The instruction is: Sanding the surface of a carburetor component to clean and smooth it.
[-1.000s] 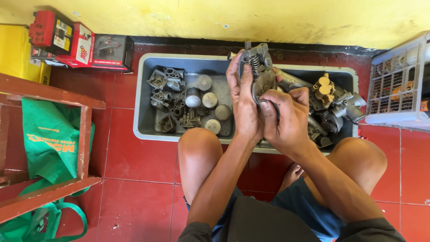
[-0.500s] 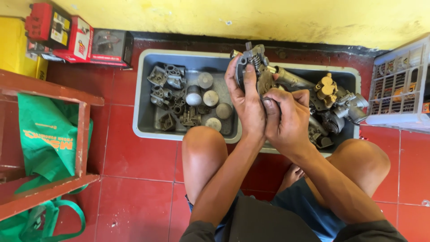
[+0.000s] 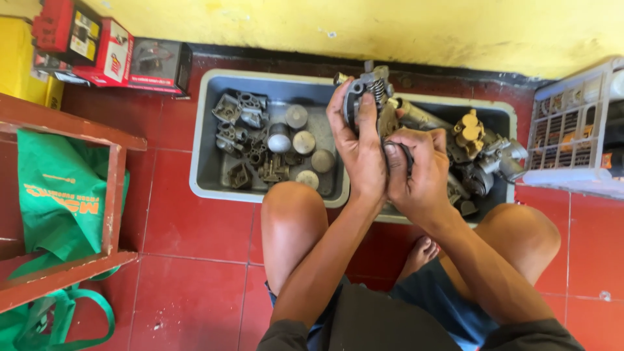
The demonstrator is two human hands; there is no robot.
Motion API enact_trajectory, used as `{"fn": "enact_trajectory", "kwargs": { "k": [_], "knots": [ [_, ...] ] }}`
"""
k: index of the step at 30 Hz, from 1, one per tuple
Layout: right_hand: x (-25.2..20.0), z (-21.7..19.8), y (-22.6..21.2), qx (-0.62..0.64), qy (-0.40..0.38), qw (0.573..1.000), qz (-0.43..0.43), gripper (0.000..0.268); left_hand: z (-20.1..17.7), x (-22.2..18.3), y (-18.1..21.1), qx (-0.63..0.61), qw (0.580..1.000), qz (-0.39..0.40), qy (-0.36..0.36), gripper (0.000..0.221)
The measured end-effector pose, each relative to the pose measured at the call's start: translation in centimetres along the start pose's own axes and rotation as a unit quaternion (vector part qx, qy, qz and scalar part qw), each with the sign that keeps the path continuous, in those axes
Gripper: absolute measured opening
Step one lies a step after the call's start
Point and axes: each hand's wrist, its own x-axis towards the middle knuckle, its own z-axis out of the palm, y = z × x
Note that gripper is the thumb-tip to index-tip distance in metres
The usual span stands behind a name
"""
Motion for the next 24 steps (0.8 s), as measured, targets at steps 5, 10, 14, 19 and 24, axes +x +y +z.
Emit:
{"fn": "enact_trajectory", "kwargs": {
  "k": [5, 10, 14, 19, 24],
  "knots": [
    [0.7, 0.1, 0.4, 0.004, 0.014, 1.0, -0.005, 0.006, -0.3, -0.5, -0.4, 0.036, 0.999, 0.006, -0.002, 0.038],
    [0.0, 0.3, 0.9, 0.005, 0.001, 1.0, -0.006, 0.007, 0.2, -0.7, 0.3, 0.002, 1.0, -0.007, 0.007, 0.039],
    [0.8, -0.5, 0.6, 0.012, 0.005, 1.0, -0.01, 0.006, -0.9, -0.3, -0.8, 0.053, 0.998, -0.006, -0.016, 0.037],
    [-0.7, 0.0, 0.8, 0.015, 0.008, 1.0, -0.002, 0.006, 0.1, -1.0, 0.7, 0.013, 1.0, -0.02, -0.021, 0.037],
    [-0.1, -0.4, 0.1, 0.039, 0.025, 0.998, 0.037, 0.011, -1.6, -0.4, -0.1, 0.124, 0.992, -0.007, -0.035, 0.037]
  ]
}}
